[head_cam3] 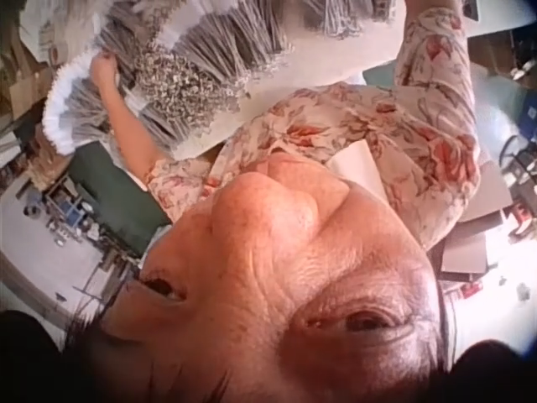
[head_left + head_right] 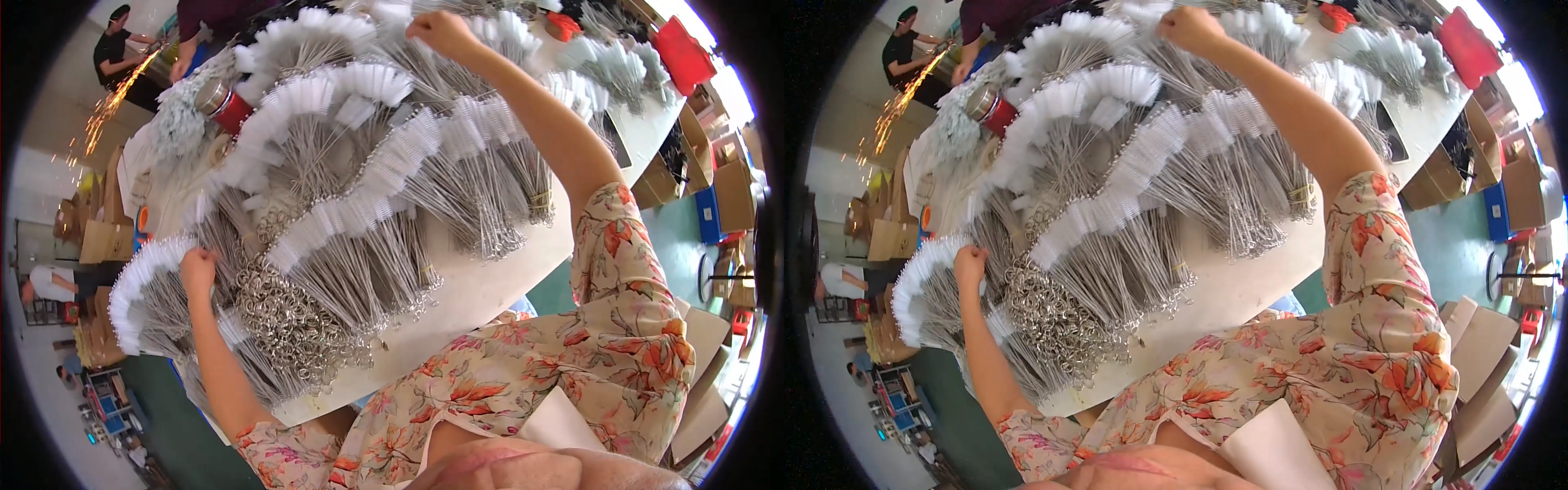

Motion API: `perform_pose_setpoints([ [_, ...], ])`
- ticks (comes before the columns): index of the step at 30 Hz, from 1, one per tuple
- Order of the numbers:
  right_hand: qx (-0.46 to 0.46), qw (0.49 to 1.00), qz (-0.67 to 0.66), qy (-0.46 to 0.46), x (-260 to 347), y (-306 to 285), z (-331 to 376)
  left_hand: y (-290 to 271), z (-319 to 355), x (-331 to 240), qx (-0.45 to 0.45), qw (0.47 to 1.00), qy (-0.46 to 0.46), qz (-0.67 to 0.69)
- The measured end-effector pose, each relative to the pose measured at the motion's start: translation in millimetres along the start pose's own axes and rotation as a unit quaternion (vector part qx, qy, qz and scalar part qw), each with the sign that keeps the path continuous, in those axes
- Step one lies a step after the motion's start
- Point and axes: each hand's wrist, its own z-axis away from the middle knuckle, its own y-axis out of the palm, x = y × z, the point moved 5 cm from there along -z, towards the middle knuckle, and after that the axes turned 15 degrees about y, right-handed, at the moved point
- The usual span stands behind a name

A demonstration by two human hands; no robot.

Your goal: Assembling metal rings onto the handle ends of white bottle brushes at a worktable.

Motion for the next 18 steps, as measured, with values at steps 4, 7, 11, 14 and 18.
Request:
perform_pose_setpoints([
  [4, 0.069, 0.994, 0.081, 0.035, -9.9, 9.8, 25.6, -0.2, 5.0, -2.3, 0.018, 0.993, -0.067, 0.098],
  [7, 0.057, 0.986, 0.148, 0.05, -11.0, 11.5, 26.3, -3.4, 4.6, -11.3, 0.002, 0.988, -0.075, 0.136],
  [11, 0.061, 0.983, 0.163, 0.052, 3.9, 10.2, 33.8, -3.5, 4.2, 0.2, 0.002, 0.978, -0.078, 0.194],
  [14, 0.04, 0.984, 0.166, 0.045, 2.6, 16.1, 35.6, -17.1, -2.1, -10.3, -0.1, 0.975, -0.047, 0.194],
  [18, -0.114, 0.992, 0.054, -0.002, 13.2, -3.8, 22.2, -48.5, 9.2, -11.3, -0.263, 0.946, -0.05, 0.18],
])
